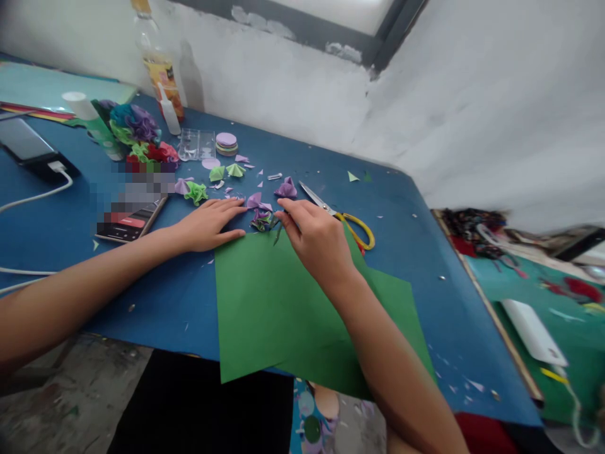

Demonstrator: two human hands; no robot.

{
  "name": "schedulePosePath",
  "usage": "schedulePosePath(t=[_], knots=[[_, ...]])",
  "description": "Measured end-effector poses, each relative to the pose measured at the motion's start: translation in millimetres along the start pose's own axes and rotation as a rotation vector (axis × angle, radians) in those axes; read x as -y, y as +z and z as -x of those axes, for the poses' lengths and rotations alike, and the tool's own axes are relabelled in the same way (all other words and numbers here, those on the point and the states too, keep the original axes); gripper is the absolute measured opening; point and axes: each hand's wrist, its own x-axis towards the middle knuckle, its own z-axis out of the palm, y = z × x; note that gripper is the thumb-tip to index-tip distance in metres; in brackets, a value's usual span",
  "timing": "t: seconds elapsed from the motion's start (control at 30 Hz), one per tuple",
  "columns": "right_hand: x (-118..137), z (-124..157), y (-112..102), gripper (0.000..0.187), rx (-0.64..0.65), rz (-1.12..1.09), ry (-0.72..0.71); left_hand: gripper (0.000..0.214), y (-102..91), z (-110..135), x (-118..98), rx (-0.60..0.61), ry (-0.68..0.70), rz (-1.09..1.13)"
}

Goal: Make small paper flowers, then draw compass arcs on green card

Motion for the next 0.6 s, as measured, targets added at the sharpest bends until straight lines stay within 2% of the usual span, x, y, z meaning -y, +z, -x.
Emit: schedulePosePath(t=[0.2,0.33,0.43,0.6], knots=[[9.2,0.1,1.4,0.016,-0.029,-0.088,0.003,0.061,0.0,0.1,0.2,-0.002,-0.003,-0.001],[10.7,0.5,-3.2,0.016,0.002,-0.149,0.109,0.061,-0.5,0.2,0.1,0.006,-0.003,-0.004],[7.8,-1.3,-11.8,0.011,0.091,-0.255,0.179,0.061,-1.2,0.4,-0.2,0.005,-0.006,-0.001],[-1.6,-3.0,-27.3,0.009,0.286,-0.436,0.154,0.062,-0.9,0.3,0.6,0.006,-0.004,0.004]])
